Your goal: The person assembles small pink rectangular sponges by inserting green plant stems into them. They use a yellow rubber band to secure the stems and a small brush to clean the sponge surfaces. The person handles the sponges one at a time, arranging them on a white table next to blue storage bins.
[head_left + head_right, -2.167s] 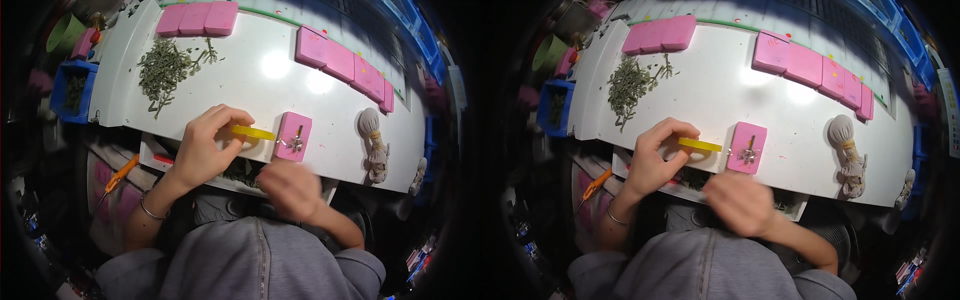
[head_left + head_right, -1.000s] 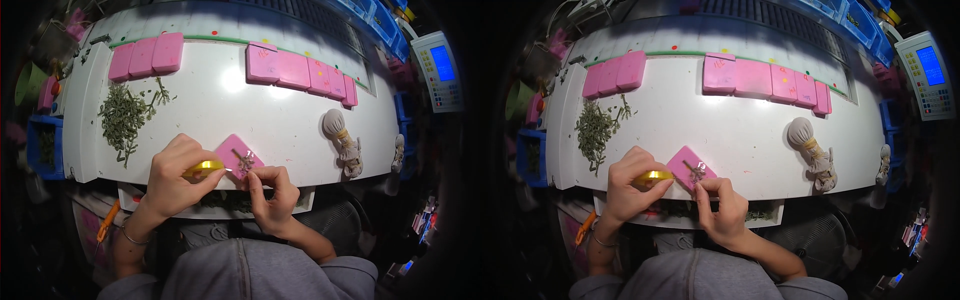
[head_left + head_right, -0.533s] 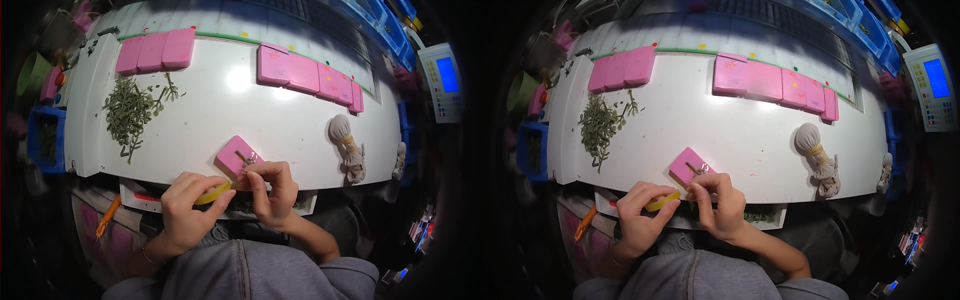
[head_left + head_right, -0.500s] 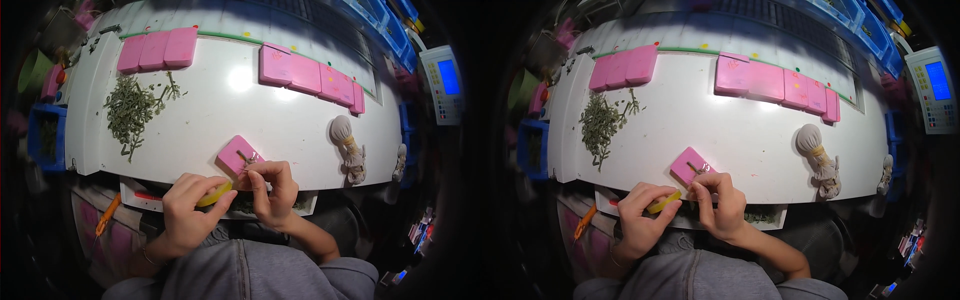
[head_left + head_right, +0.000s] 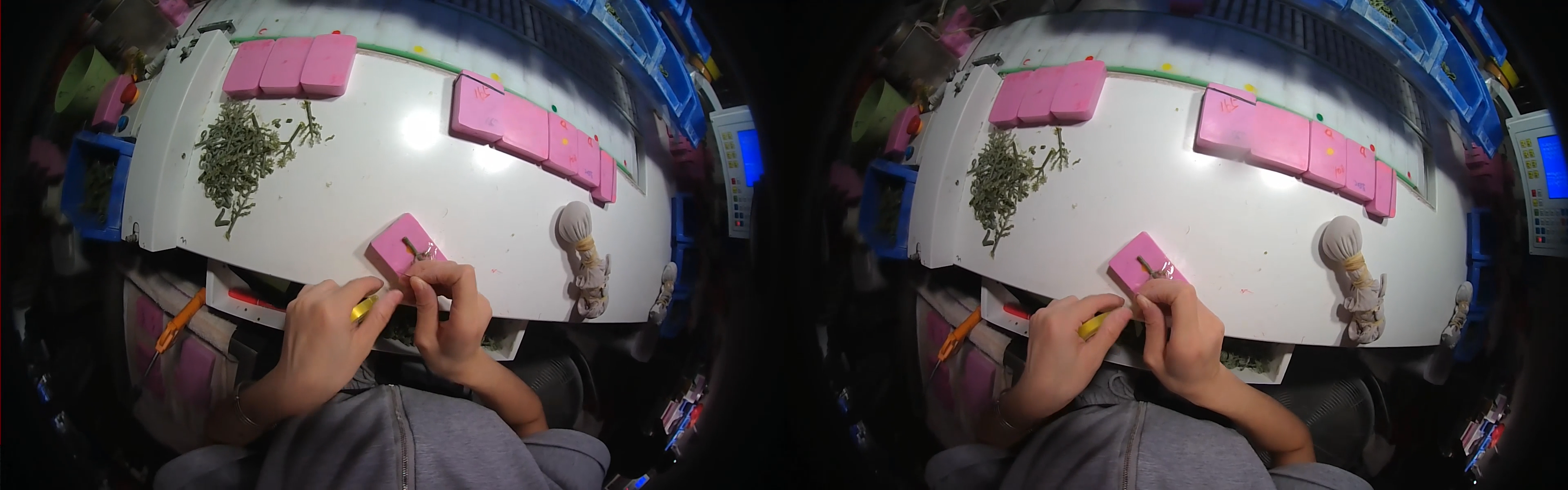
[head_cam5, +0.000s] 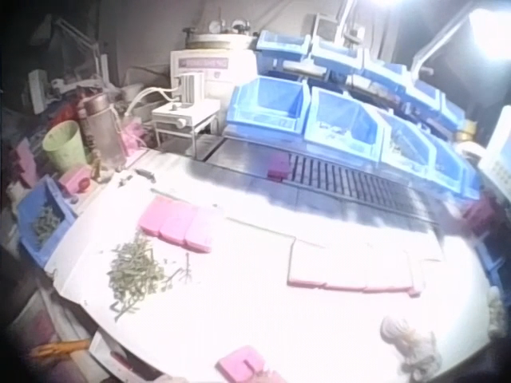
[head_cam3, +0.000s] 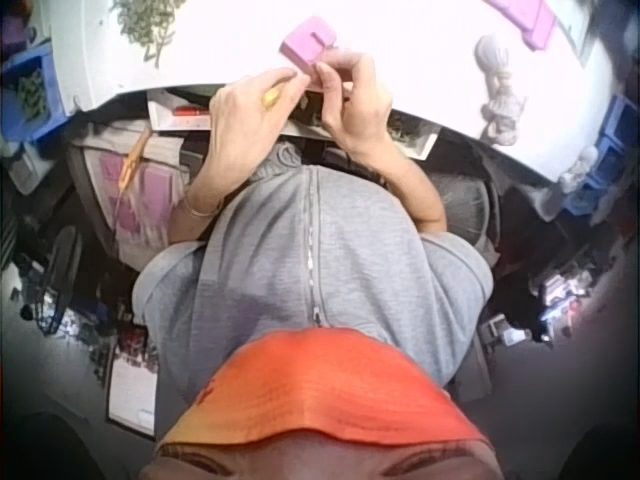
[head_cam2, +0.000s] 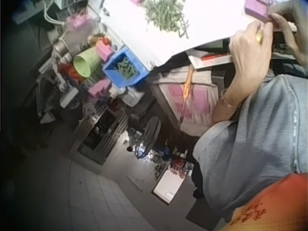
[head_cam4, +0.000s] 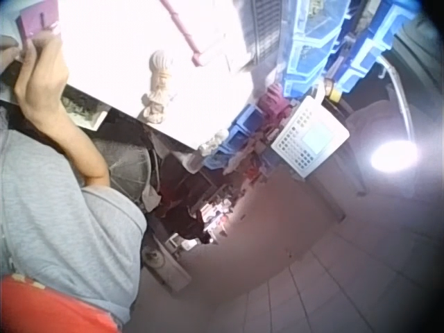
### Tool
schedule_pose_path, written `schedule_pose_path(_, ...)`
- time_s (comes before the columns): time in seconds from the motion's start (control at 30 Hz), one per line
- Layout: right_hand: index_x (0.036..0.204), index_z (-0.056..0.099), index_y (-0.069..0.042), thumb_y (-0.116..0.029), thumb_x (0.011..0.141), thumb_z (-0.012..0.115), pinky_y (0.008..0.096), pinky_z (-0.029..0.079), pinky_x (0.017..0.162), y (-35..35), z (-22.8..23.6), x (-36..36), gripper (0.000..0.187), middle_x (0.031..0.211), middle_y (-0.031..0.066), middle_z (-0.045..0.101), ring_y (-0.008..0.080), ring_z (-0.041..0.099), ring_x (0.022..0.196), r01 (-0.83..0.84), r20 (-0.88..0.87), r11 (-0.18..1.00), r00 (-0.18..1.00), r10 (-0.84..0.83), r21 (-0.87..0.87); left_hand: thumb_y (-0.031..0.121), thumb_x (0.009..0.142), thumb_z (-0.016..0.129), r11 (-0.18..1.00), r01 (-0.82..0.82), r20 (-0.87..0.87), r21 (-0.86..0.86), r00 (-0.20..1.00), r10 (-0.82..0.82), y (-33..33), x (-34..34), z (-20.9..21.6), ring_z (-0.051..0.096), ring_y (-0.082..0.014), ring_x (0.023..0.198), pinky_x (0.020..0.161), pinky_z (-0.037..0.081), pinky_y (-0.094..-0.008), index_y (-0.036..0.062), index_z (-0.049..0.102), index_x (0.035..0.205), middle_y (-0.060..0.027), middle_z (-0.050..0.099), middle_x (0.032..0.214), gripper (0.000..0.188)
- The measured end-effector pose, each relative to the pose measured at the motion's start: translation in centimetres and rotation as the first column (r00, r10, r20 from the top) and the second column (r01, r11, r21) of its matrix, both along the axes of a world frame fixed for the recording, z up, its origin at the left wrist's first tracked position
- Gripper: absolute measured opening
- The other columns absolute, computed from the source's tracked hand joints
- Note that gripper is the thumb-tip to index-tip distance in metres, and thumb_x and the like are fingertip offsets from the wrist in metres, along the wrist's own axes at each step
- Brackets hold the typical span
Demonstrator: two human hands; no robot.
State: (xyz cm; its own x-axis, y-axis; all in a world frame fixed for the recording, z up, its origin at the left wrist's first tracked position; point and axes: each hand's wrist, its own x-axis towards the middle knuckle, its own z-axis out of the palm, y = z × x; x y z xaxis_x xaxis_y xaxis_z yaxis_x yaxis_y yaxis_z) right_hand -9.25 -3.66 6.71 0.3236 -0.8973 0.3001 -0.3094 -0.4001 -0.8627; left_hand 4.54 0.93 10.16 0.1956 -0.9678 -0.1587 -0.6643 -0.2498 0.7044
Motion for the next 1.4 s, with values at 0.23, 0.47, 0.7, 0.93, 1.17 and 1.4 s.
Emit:
schedule_pose_path(0.23, 0.085, 0.052, 0.002, 0.008, 0.075, 0.061, 0.0295, 0.048, 0.052, -0.3, 0.9, -0.7, 0.015, 0.085, 0.0140, 0.058, 0.0240, 0.059, 0.061, -0.112, -0.089, 0.993, 0.990, 0.108, -0.042, 0.016, 0.074, 0.068, 0.989, -0.116, -0.082, -0.091, 0.991, 0.109, 0.5, -0.8, -1.6, 0.055, -0.0316, 0.062, 0.058, 0.045, -0.0409, 0.0078, 0.062, 0.076, -0.0120, 0.056, 0.064, 0.010)
schedule_pose_path(0.47, 0.083, 0.052, 0.000, 0.007, 0.073, 0.063, 0.0316, 0.047, 0.049, -0.3, 1.5, -0.2, 0.016, 0.088, 0.0140, 0.054, 0.0254, 0.057, 0.061, -0.112, -0.197, 0.986, 0.977, 0.087, -0.120, 0.014, 0.072, 0.069, 0.984, -0.152, -0.132, -0.090, 0.981, 0.139, 0.6, -0.8, -1.8, 0.056, -0.0300, 0.063, 0.057, 0.045, -0.0396, 0.0088, 0.062, 0.075, -0.0106, 0.056, 0.065, 0.009)
schedule_pose_path(0.7, 0.082, 0.053, 0.000, 0.006, 0.073, 0.064, 0.0309, 0.047, 0.048, -0.1, 1.3, -0.1, 0.016, 0.088, 0.0137, 0.054, 0.0243, 0.058, 0.061, -0.100, -0.236, 0.985, 0.970, 0.065, -0.139, 0.013, 0.072, 0.069, 0.983, -0.161, -0.163, -0.092, 0.976, 0.145, 0.6, -0.9, -2.1, 0.056, -0.0303, 0.064, 0.058, 0.045, -0.0397, 0.0085, 0.062, 0.075, -0.0108, 0.056, 0.066, 0.009)
schedule_pose_path(0.93, 0.079, 0.055, -0.002, 0.003, 0.068, 0.064, 0.0307, 0.046, 0.049, 0.4, 0.8, 0.8, 0.015, 0.087, 0.0111, 0.056, 0.0232, 0.058, 0.064, -0.110, -0.365, 0.951, 0.931, -0.002, -0.288, 0.012, 0.070, 0.069, 0.979, -0.165, -0.155, -0.121, 0.977, 0.145, 0.7, -1.2, -2.0, 0.056, -0.0313, 0.065, 0.059, 0.046, -0.0402, 0.0075, 0.062, 0.076, -0.0119, 0.056, 0.066, 0.011)
schedule_pose_path(1.17, 0.079, 0.055, -0.004, 0.001, 0.067, 0.063, 0.0308, 0.046, 0.052, 0.4, 1.0, 1.0, 0.015, 0.082, 0.0090, 0.056, 0.0238, 0.057, 0.063, -0.147, -0.383, 0.965, 0.922, 0.053, -0.219, 0.010, 0.070, 0.069, 0.963, -0.240, -0.153, -0.126, 0.963, 0.221, 2.1, 1.8, -2.3, 0.057, -0.0290, 0.059, 0.054, 0.046, -0.0366, 0.0089, 0.064, 0.077, -0.0142, 0.057, 0.065, 0.009)
schedule_pose_path(1.4, 0.083, 0.047, -0.004, -0.012, 0.075, 0.057, 0.0324, 0.046, 0.049, 3.8, -2.2, 4.2, 0.015, 0.073, 0.0079, 0.046, 0.0236, 0.058, 0.063, -0.520, -0.435, 0.854, 0.771, 0.464, -0.011, 0.001, 0.083, 0.062, 0.854, -0.515, -0.606, -0.077, 0.704, 0.370, 3.7, 6.2, -0.7, 0.052, -0.0034, 0.058, 0.052, 0.042, -0.0166, -0.0025, 0.063, 0.090, -0.0013, 0.062, 0.073, 0.008)
